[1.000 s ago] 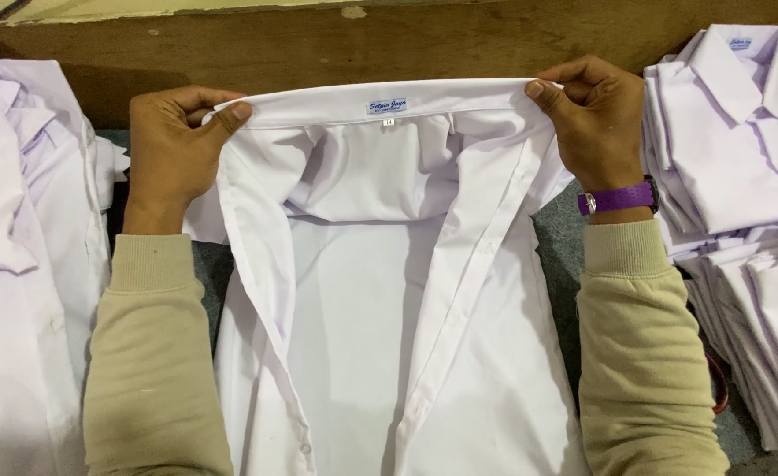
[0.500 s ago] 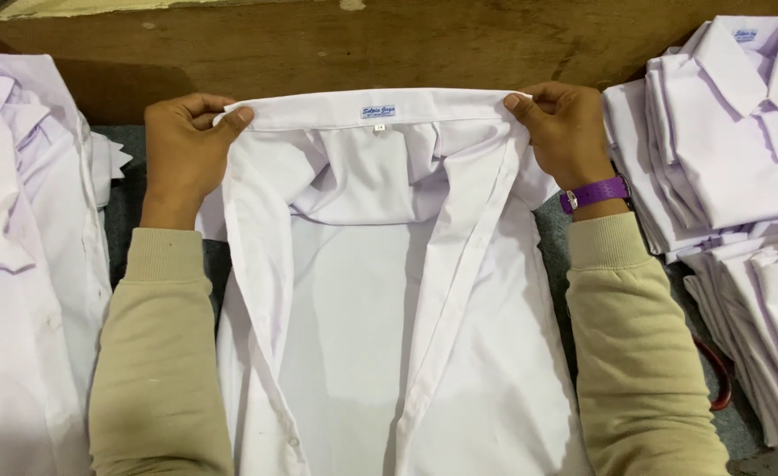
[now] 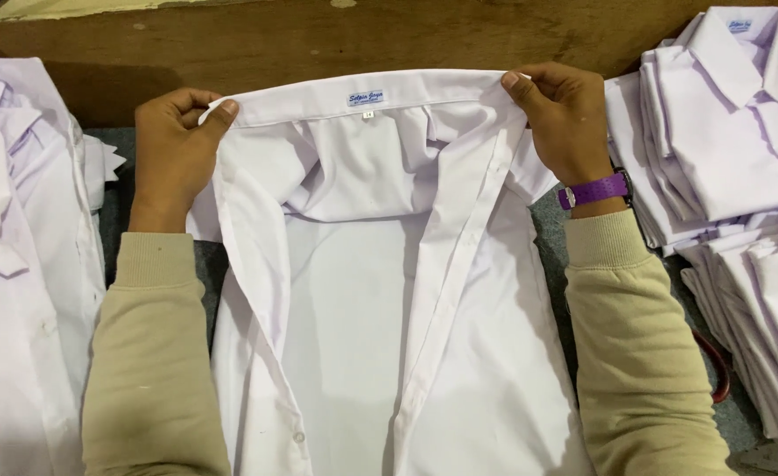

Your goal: Trimming loose threads from a white shirt using scissors and folding the collar for inspection.

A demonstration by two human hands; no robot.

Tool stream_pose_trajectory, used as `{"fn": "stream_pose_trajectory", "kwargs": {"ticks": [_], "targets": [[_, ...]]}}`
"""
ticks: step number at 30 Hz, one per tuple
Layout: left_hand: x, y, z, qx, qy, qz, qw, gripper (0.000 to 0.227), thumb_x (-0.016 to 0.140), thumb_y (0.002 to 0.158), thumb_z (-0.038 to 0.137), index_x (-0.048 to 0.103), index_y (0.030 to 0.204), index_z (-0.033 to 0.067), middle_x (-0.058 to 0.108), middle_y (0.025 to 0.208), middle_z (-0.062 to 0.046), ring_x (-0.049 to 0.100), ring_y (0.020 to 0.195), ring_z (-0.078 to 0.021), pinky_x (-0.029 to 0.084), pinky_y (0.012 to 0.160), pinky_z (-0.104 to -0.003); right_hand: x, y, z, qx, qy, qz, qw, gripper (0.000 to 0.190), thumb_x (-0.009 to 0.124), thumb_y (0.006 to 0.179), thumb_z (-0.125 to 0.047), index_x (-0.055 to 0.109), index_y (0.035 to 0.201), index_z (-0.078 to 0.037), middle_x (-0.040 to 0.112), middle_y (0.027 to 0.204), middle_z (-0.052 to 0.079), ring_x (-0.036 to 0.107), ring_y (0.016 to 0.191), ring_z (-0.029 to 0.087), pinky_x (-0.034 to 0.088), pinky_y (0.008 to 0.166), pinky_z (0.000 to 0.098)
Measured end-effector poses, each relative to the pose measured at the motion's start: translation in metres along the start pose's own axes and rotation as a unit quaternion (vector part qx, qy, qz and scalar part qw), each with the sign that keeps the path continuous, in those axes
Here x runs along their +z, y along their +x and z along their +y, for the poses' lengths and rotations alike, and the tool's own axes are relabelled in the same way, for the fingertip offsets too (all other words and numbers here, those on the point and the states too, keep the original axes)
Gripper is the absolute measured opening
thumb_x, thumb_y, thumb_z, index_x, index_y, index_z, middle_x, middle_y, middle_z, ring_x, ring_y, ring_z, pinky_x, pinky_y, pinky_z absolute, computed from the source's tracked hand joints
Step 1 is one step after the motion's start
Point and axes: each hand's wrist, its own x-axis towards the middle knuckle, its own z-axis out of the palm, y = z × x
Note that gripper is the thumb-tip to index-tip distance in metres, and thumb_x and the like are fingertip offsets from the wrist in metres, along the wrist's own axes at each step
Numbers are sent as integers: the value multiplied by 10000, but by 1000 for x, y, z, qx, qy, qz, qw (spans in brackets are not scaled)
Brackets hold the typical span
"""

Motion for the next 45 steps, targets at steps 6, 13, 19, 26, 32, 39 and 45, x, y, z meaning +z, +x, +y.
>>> {"fn": "stream_pose_trajectory", "kwargs": {"ticks": [6, 13, 19, 26, 32, 39, 45], "targets": [[8, -11, 28, 5, 38, -64, 997, 93, 741, 1020, 194, 659, 988, 162, 650, 920, 77, 570, 860, -25, 474, 787, -197, 4, -2, -12, 22, -14, -10, 1000, 186, 698, 1098, -239, 749, 996, -92, 594, 790, -72, 490, 707, 42, 418, 615, 232], [65, -74, 95, 291, 158, -50, 942, 381, 774, 918, 244, 560, 1199, 100, 622, 1126, -103, 570, 1012, -319, 433, 850, -451, 30, -16, -76, 89, 101, -71, 988, 261, 577, 1046, -332, 668, 1018, -89, 644, 880, -10, 625, 804, 84, 592, 578, 277], [108, -93, 92, 89, -105, -172, 976, 359, 772, 872, 310, 573, 1119, 140, 678, 963, 17, 650, 841, -107, 560, 763, -257, 49, -37, -122, 120, 180, -151, 965, 551, 447, 931, -584, 665, 1068, -98, 679, 1136, 34, 727, 1056, 191, 683, 763, 333], [119, -76, 51, 33, -237, -198, 950, 126, 698, 972, 127, 711, 1081, 64, 736, 889, 5, 657, 811, -59, 576, 741, -209, 20, -38, -135, -110, -114, -182, 970, 230, 592, 1064, -220, 657, 1197, -44, 665, 1164, 97, 668, 1067, 205, 575, 857, 339], [139, -83, 29, 44, -317, -210, 924, 179, 546, 1023, 66, 628, 1181, 68, 631, 955, 2, 564, 861, -70, 522, 758, -220, -54, -94, -159, 3, -314, -244, 917, 376, 575, 981, -317, 647, 1257, -72, 743, 1116, 133, 742, 922, 245, 631, 757, 399], [145, -99, 29, 106, -311, -127, 936, 129, 482, 1021, 188, 543, 1087, 96, 567, 954, 14, 489, 892, -102, 402, 844, -250, -136, -247, -51, 120, -570, -261, 770, 545, 569, 906, -498, 548, 1361, -198, 590, 1381, 66, 637, 1106, 385, 522, 977, 495], [147, -101, 24, 132, -240, -89, 958, 187, 499, 1092, 302, 560, 1077, 126, 382, 790, 72, 279, 676, -38, 239, 601, -210, -158, -298, -21, 103, -493, -122, 855, 518, 632, 909, -268, 588, 1377, -50, 569, 1465, 185, 587, 1285, 370, 451, 1140, 462]]}}
